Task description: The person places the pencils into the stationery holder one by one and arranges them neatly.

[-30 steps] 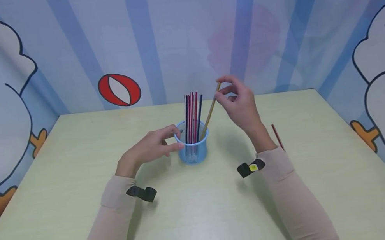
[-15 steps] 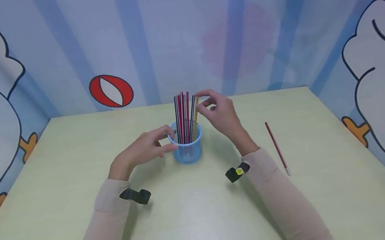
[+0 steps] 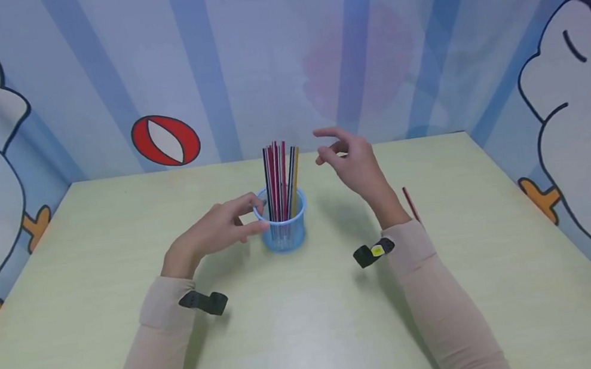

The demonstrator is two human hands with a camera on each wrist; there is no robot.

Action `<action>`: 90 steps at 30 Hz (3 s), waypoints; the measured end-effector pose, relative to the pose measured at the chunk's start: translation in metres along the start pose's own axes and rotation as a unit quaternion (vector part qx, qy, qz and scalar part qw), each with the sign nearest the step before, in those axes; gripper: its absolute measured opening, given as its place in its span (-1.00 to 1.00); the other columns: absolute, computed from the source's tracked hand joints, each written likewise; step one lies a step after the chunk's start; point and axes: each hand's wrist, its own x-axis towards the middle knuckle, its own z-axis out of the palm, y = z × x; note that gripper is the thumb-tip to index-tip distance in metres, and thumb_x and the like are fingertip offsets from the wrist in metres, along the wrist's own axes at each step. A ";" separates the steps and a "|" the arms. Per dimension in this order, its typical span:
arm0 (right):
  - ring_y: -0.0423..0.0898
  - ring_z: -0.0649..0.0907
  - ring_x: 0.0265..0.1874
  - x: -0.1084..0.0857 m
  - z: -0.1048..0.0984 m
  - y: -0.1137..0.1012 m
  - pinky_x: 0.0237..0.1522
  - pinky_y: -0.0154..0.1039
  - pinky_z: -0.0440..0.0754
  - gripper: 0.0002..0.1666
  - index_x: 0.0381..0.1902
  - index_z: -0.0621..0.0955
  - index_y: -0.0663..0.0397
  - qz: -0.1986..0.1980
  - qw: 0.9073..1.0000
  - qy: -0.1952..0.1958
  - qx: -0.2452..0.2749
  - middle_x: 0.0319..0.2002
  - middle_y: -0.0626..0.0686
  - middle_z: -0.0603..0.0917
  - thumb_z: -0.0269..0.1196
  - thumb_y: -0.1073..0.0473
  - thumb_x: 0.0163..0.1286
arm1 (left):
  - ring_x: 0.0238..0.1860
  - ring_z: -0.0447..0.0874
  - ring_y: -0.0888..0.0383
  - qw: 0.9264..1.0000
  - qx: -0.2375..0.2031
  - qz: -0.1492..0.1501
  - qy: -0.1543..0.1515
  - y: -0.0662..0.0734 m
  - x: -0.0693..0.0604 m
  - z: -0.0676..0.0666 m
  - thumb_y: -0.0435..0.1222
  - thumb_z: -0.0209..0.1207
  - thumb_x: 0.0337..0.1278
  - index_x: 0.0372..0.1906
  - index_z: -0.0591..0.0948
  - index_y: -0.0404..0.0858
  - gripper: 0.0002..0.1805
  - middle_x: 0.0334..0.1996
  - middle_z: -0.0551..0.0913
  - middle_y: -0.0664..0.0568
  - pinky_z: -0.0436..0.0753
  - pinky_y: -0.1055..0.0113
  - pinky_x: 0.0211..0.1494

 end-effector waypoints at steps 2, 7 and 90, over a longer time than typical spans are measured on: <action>-0.08 0.42 -0.57 0.001 -0.008 0.004 -0.56 -0.27 0.33 -0.64 0.24 0.58 -0.24 0.016 1.000 -0.013 0.002 -0.31 0.01 0.76 0.18 0.08 0.52 | -0.34 0.69 -0.08 1.000 -0.001 -0.002 0.002 -0.001 -0.002 0.000 0.02 0.23 0.32 -0.03 0.44 -0.02 -0.68 0.39 0.43 -0.12 0.47 0.05 -0.02; -0.01 0.54 -0.39 0.000 -0.031 0.013 -0.36 -0.17 0.51 -0.64 0.22 0.58 -0.29 0.046 0.995 -0.089 -0.026 -0.17 -0.02 0.73 0.20 0.08 0.50 | -0.34 0.69 -0.07 1.000 -0.002 -0.003 0.006 -0.003 -0.004 0.001 0.02 0.24 0.31 -0.03 0.44 -0.01 -0.68 0.35 0.47 -0.11 0.47 0.09 -0.10; 0.15 0.52 0.04 -0.024 -0.106 0.046 0.07 0.08 0.46 -0.55 0.15 0.53 0.07 0.191 0.978 -0.018 -0.080 0.11 0.21 0.56 0.20 -0.06 0.45 | -0.28 0.71 -0.05 1.000 -0.014 0.009 0.004 -0.004 0.003 0.014 0.01 0.25 0.32 -0.06 0.46 0.00 -0.70 0.42 0.39 -0.08 0.55 0.10 -0.06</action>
